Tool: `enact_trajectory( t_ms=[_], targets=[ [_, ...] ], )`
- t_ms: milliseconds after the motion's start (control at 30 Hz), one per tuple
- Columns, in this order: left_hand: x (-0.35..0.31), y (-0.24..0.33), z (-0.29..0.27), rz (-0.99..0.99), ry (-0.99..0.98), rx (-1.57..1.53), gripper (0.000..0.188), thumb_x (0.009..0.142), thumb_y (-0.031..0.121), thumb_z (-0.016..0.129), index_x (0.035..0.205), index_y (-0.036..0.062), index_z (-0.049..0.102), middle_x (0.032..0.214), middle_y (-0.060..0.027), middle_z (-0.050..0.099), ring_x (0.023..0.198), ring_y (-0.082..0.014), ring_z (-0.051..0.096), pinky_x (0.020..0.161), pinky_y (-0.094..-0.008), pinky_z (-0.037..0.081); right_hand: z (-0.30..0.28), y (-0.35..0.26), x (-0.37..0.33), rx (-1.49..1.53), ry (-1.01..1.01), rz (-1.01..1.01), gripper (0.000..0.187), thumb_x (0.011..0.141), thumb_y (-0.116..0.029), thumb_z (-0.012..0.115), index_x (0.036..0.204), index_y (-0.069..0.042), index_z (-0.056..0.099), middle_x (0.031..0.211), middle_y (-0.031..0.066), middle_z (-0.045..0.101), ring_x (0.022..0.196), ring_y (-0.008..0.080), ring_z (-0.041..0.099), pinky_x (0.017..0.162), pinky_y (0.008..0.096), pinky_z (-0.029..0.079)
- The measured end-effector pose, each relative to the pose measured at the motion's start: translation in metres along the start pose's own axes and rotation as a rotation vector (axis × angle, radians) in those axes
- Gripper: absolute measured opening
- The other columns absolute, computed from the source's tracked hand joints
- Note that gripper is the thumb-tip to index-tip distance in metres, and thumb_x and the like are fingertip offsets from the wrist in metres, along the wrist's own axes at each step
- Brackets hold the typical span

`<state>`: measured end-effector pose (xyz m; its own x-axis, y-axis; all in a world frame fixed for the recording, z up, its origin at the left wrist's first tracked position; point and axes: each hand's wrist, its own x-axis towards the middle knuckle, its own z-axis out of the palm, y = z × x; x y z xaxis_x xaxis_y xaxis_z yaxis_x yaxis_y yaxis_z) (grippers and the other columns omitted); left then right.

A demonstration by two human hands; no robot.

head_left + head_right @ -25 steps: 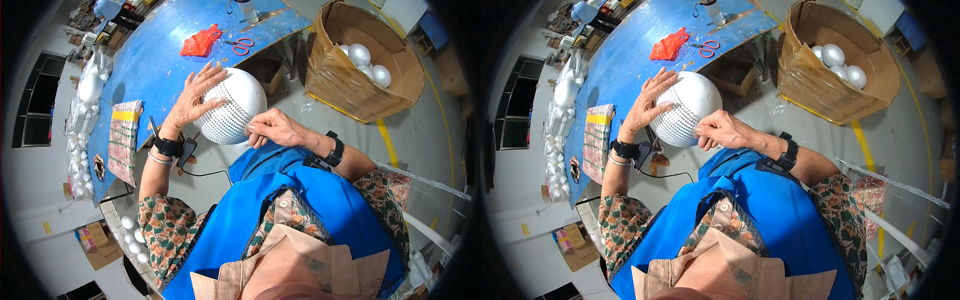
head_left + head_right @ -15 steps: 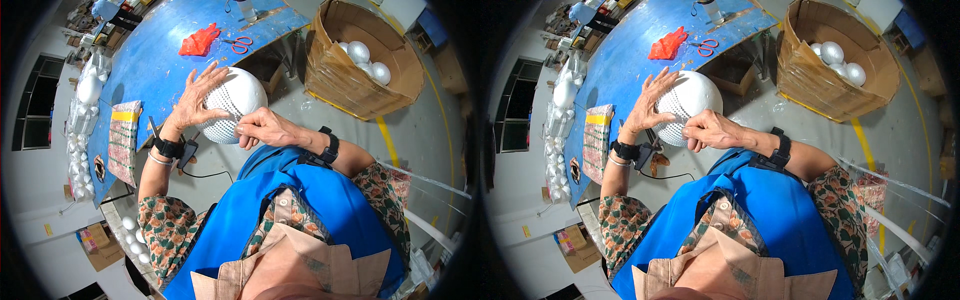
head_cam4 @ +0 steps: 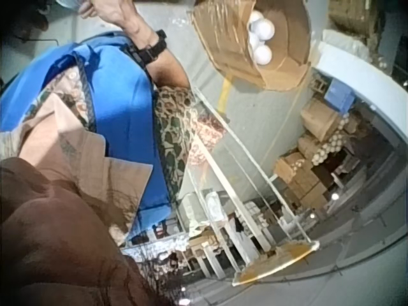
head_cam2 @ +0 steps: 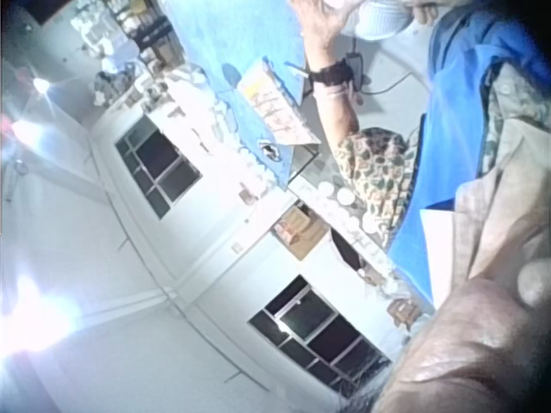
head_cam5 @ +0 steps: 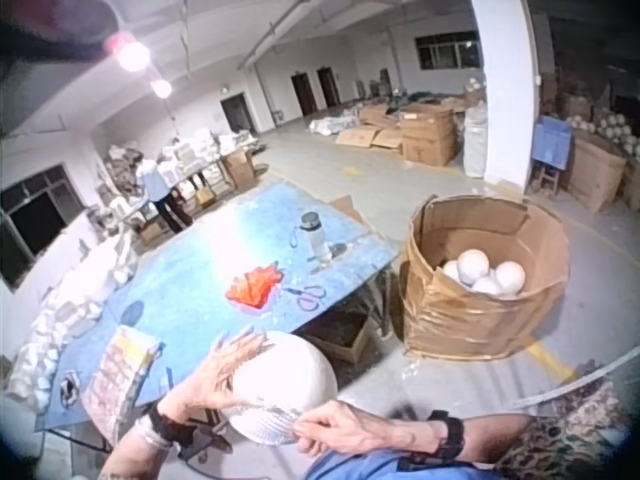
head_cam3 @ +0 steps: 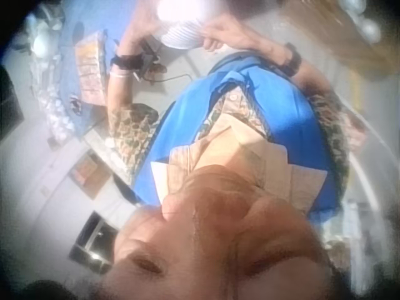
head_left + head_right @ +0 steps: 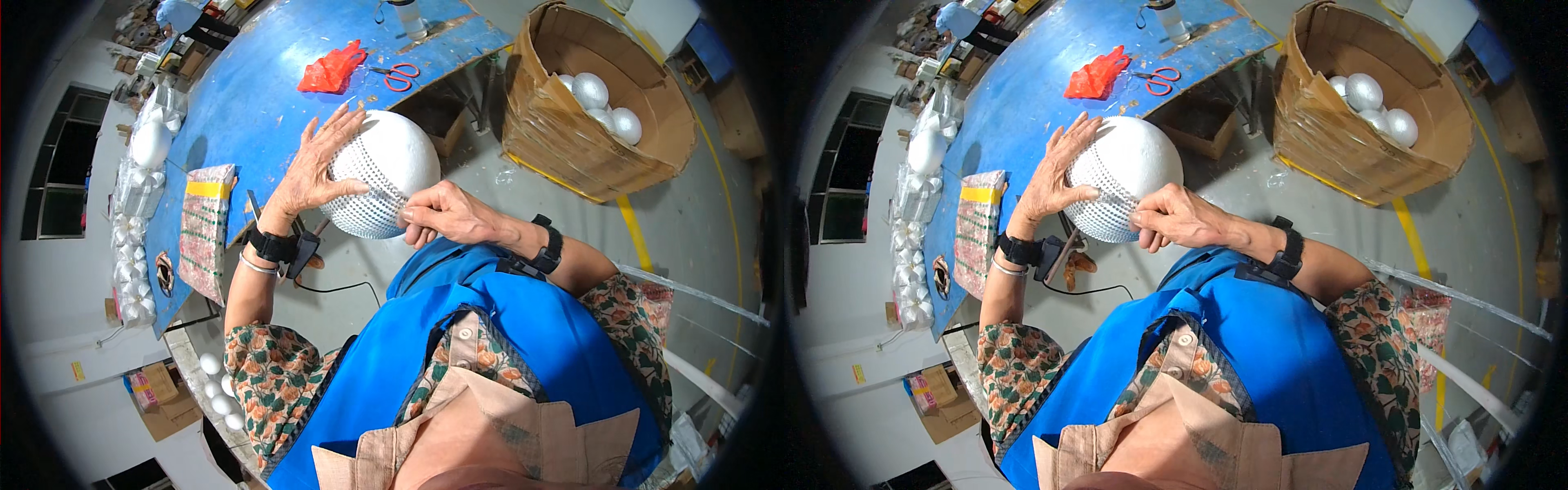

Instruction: Applying small silver decorative elements in a grid pattern to a white foam sphere using pliers and scissors.

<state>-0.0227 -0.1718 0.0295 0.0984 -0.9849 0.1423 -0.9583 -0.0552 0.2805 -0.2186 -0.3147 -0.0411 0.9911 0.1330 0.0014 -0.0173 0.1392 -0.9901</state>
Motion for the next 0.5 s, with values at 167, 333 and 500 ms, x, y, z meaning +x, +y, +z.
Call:
enact_trajectory(
  t_ms=[167,333,500],
  targets=[
    [0.003,0.0,0.0,-0.013,-0.068,0.0,0.071,0.078,0.053,0.055,0.135,0.0137,0.041,0.142,-0.0105,0.034,0.136,-0.0296,0.021,0.109,-0.0524,0.008,0.005,-0.021,0.004,-0.021,-0.058,0.007,0.03,0.091,-0.02,0.047,0.082,0.005,0.061,0.068,0.0099,0.063,0.062,0.0132,0.062,0.057,0.025,0.051],
    [0.001,-0.007,0.003,-0.016,-0.028,-0.085,0.065,0.078,0.048,0.059,0.133,0.0159,0.045,0.141,-0.008,0.038,0.136,-0.028,0.022,0.108,-0.0547,0.01,0.006,-0.032,0.009,0.018,-0.035,-0.079,0.028,0.089,-0.019,0.048,0.078,0.004,0.061,0.066,0.009,0.063,0.059,0.0117,0.06,0.056,0.0238,0.05],
    [0.0,-0.009,0.004,-0.024,-0.002,-0.132,0.06,0.082,0.047,0.056,0.133,0.0165,0.045,0.141,-0.0076,0.037,0.137,-0.0278,0.02,0.108,-0.0542,0.01,0.004,-0.025,0.013,0.034,-0.066,-0.088,0.028,0.09,-0.018,0.048,0.079,0.003,0.061,0.066,0.0083,0.062,0.059,0.0117,0.06,0.055,0.0232,0.05]
  ],
)
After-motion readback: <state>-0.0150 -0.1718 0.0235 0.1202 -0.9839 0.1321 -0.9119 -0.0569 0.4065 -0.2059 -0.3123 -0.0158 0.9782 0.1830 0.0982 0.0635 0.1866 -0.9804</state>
